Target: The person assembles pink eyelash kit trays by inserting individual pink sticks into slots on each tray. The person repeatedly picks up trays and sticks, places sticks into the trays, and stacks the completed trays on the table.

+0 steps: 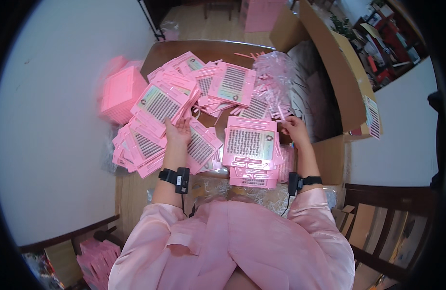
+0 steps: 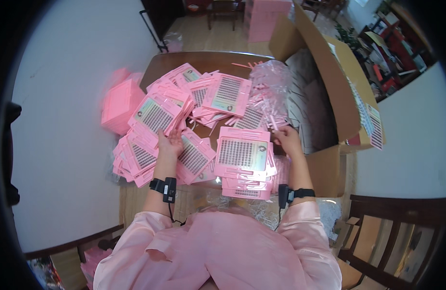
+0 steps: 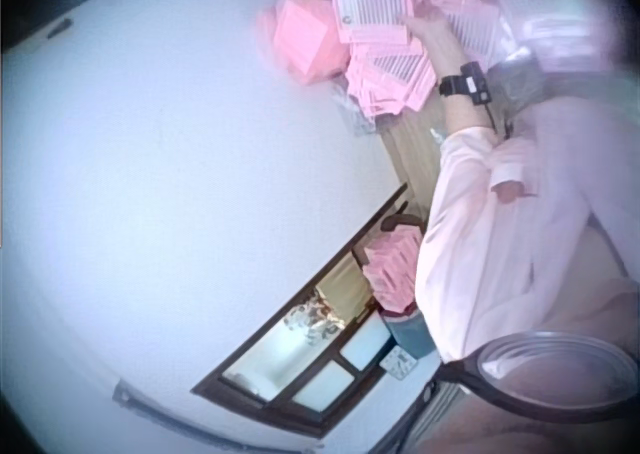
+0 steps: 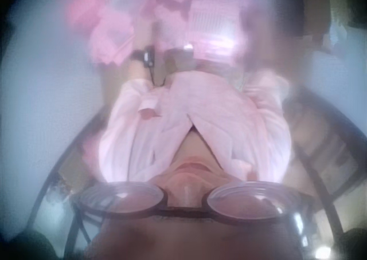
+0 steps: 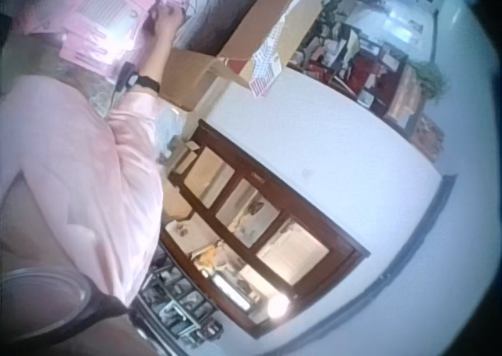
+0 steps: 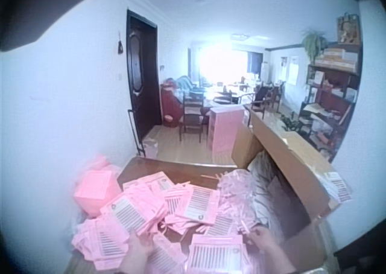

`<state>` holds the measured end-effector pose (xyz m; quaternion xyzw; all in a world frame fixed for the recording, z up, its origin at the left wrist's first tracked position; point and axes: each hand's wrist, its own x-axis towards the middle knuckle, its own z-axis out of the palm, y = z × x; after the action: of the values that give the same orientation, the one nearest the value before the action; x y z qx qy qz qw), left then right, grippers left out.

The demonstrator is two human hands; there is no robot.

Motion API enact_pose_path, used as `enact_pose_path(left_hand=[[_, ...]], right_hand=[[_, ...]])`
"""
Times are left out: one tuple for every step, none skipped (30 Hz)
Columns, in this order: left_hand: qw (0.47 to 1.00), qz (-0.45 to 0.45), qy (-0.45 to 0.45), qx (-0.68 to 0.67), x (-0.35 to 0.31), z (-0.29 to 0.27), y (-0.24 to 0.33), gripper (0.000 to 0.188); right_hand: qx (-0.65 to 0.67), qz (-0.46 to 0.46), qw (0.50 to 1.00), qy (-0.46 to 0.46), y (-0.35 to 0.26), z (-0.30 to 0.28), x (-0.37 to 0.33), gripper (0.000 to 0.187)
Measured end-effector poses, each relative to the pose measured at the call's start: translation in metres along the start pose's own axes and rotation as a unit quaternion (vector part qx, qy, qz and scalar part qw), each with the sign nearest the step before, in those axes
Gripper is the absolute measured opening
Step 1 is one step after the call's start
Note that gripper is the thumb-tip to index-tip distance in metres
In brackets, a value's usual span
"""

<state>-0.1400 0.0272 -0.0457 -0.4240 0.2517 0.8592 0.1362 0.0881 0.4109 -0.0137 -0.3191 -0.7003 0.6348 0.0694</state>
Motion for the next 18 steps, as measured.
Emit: enact_pose_path(left_hand=[[1.000, -0.003, 0.014, 0.004, -0.002, 0.001, 0.002, 0.062], [1.000, -0.002, 0.009, 0.021, -0.005, 0.002, 0.003, 0.055], [1.000, -0.009, -0.004, 0.028, -0.008, 0.002, 0.004, 0.051], [0.999, -0.010, -0.017, 0.035, -0.012, 0.002, 0.006, 0.047], [0.999, -0.009, -0.022, 0.039, -0.017, 0.001, 0.008, 0.044], [0.997, -0.018, -0.049, 0.061, -0.022, 0.000, 0.011, 0.042], [0.994, -0.025, -0.069, 0.081, -0.028, -0.002, 0.015, 0.041], [0.991, -0.030, -0.086, 0.100, -0.034, -0.004, 0.020, 0.040], [0.988, -0.034, -0.096, 0.112, -0.040, -0.007, 0.023, 0.041], [0.986, -0.036, -0.104, 0.124, -0.046, -0.011, 0.026, 0.042], [0.984, -0.035, -0.115, 0.134, -0.051, -0.015, 0.030, 0.044], [0.982, -0.027, -0.136, 0.131, -0.056, -0.019, 0.033, 0.042], [0.974, -0.019, -0.174, 0.143, -0.061, -0.024, 0.035, 0.038], [0.966, -0.009, -0.204, 0.156, -0.066, -0.029, 0.034, 0.035], [0.958, 0.002, -0.232, 0.167, -0.071, -0.035, 0.033, 0.032], [0.950, -0.014, -0.265, 0.168, -0.076, -0.038, 0.032, 0.031], [0.941, -0.026, -0.294, 0.167, -0.080, -0.041, 0.029, 0.031], [0.934, -0.036, -0.314, 0.169, -0.085, -0.043, 0.025, 0.031]], right_hand=[[0.128, 0.004, 0.991, -0.037, -0.009, 0.010, -0.014, 0.018], [0.184, 0.057, 0.980, -0.043, -0.018, 0.019, -0.025, 0.021], [0.245, 0.062, 0.964, -0.085, -0.026, 0.025, -0.038, 0.020], [0.290, 0.088, 0.950, -0.078, -0.031, 0.035, -0.048, 0.020], [0.356, 0.081, 0.925, -0.108, -0.035, 0.044, -0.056, 0.020], [0.383, 0.095, 0.910, -0.125, -0.038, 0.052, -0.062, 0.022], [0.410, 0.108, 0.895, -0.140, -0.041, 0.061, -0.067, 0.024], [0.431, 0.133, 0.884, -0.126, -0.043, 0.070, -0.073, 0.028], [0.456, 0.107, 0.867, -0.171, -0.046, 0.077, -0.079, 0.029], [0.468, 0.101, 0.858, -0.186, -0.048, 0.086, -0.085, 0.029], [0.479, 0.097, 0.850, -0.196, -0.050, 0.095, -0.090, 0.030], [0.474, 0.069, 0.853, -0.206, -0.053, 0.106, -0.096, 0.029], [0.440, 0.057, 0.881, -0.166, -0.056, 0.117, -0.101, 0.027], [0.405, 0.043, 0.904, -0.128, -0.060, 0.128, -0.105, 0.026], [0.372, 0.028, 0.924, -0.090, -0.064, 0.140, -0.109, 0.024], [0.314, 0.004, 0.948, -0.046, -0.068, 0.154, -0.112, 0.022], [0.232, -0.044, 0.972, -0.010, -0.073, 0.166, -0.114, 0.021], [0.148, -0.092, 0.984, 0.026, -0.078, 0.176, -0.117, 0.020]])
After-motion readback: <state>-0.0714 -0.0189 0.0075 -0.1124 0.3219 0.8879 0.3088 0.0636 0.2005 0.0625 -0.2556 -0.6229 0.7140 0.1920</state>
